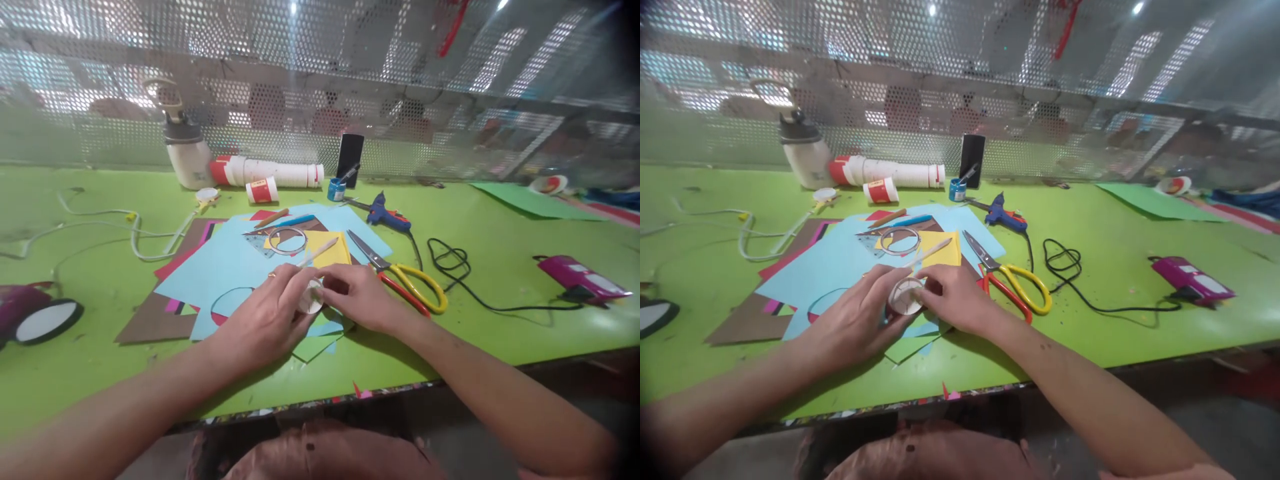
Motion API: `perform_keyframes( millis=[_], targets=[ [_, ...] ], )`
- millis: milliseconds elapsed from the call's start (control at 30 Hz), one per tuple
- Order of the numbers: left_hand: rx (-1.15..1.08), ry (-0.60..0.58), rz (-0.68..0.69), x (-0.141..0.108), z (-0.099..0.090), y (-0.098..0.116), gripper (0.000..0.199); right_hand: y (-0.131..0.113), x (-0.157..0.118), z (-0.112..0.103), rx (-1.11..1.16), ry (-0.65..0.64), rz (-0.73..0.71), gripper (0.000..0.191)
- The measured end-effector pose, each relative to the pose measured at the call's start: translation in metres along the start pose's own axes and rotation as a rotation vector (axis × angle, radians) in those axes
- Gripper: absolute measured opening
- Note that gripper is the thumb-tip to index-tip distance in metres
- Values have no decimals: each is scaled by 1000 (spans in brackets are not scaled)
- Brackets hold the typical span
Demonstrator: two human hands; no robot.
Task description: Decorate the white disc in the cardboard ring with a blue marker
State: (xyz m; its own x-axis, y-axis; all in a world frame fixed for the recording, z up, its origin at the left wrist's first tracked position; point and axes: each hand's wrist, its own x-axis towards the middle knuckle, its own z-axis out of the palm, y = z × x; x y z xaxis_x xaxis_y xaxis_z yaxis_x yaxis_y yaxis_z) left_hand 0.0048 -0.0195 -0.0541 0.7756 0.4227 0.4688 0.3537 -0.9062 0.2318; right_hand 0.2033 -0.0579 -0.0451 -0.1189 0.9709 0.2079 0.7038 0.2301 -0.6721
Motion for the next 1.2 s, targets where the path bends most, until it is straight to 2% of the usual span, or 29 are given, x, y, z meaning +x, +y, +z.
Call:
perform_keyframes(
  millis=[200, 400, 533, 600, 667, 800, 1033, 1100, 1200],
  targets=[
    [86, -51, 14, -1, -3, 3, 58, -6, -1, 3, -83, 8, -69, 15],
    [75, -49, -38, -2, -1, 0, 58, -9, -4, 1, -100, -10, -40, 15],
    [106, -27, 11, -1, 0, 0, 55, -11, -3, 0, -97, -43, -50, 11],
    [149, -14, 46, -1, -1, 2, 54, -11, -3, 2, -90, -41, -56, 17],
    [184, -11, 81, 0, -3, 5, 55, -10, -3, 4, -80, -27, -61, 23],
    [256, -2, 150, 2, -8, 11, 57, -7, -4, 8, -47, 30, -43, 23],
    [160, 47, 5, 1, -9, 6, 51, 0, -1, 3, 5, 160, 18, 28],
    [167, 23, 26, 1, -10, 3, 45, 3, -1, 2, -9, 177, 23, 25],
    [241, -61, 145, 2, -13, 1, 46, 4, -1, 1, -45, 178, -1, 20]
  ],
)
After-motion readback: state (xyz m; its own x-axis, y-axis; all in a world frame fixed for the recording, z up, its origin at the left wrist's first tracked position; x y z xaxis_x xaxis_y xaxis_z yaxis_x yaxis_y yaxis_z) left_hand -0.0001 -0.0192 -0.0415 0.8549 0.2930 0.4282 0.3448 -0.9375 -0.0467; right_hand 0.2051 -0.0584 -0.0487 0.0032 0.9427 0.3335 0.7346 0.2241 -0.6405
